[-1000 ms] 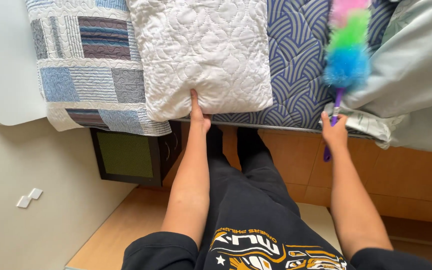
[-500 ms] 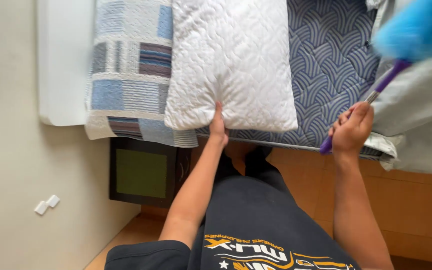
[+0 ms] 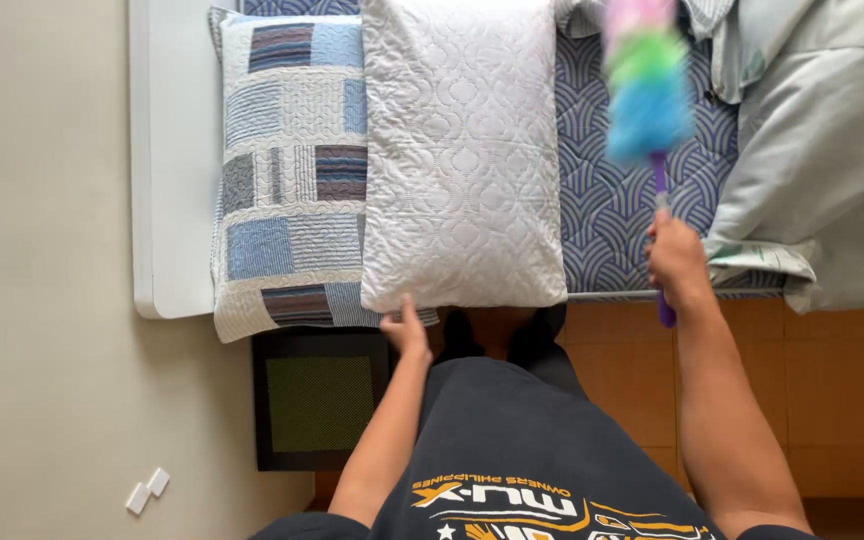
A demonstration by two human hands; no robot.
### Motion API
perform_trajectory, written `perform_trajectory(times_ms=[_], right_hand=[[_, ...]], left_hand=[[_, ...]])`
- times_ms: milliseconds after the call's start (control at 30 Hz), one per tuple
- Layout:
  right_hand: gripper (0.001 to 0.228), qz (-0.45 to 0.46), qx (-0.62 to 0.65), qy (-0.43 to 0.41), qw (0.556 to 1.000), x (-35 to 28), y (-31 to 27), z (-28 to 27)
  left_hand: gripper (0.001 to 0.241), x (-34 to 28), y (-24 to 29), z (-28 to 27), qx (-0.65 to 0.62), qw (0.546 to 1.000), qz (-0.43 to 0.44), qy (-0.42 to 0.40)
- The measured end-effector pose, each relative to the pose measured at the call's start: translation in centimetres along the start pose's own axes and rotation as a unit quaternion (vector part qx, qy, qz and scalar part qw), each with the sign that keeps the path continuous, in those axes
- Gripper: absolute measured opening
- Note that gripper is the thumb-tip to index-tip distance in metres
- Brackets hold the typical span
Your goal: The person uses a rainbow-colored feather duster to sweep the surface of two pillows on a bed. They then remove the pillowcase from one of the pillows by hand, revealing the white pillow inside, and continue to dust the exposed pillow.
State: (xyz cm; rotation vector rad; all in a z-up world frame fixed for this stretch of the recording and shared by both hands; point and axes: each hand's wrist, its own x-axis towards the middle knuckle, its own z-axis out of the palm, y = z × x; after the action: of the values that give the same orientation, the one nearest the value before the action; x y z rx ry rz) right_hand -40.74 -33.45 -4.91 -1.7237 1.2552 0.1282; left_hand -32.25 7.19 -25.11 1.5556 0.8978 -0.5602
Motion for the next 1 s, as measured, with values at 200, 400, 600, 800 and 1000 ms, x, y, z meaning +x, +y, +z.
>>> perform_trajectory(times_ms=[200,400,600,800,1000], right_hand=[[0.04,-0.167,0.308,0.101,0.931,-0.4,1.9,8.0],[0.062,-0.137,-0.195,-0.061,0.969,7.3,16.2,16.2],[0.056,0.003,-0.045,-0.041,0.998,-2.0,4.3,7.5],[0.045,-0.124,0.218,0.041,0.967,-10.0,0.4,4.8],[0.051,-0.16,-0.122,0.091,0.975,-13.5,16.6,8.7]], left_hand=[[0.097,7.1,3.0,-4.1,0.032,0.983,0.161,0.084],[0.094,4.1,7.2,-3.5,0.075,0.992,0.077,-0.06],[0.085,5.2,5.2,-0.8,0.005,0.984,-0.027,-0.177],[0.074,-4.3,14.4,6.3,-0.284,0.871,-0.008,-0.4],[0.079,-6.5,17.1,7.3,-0.314,0.837,-0.027,-0.447]])
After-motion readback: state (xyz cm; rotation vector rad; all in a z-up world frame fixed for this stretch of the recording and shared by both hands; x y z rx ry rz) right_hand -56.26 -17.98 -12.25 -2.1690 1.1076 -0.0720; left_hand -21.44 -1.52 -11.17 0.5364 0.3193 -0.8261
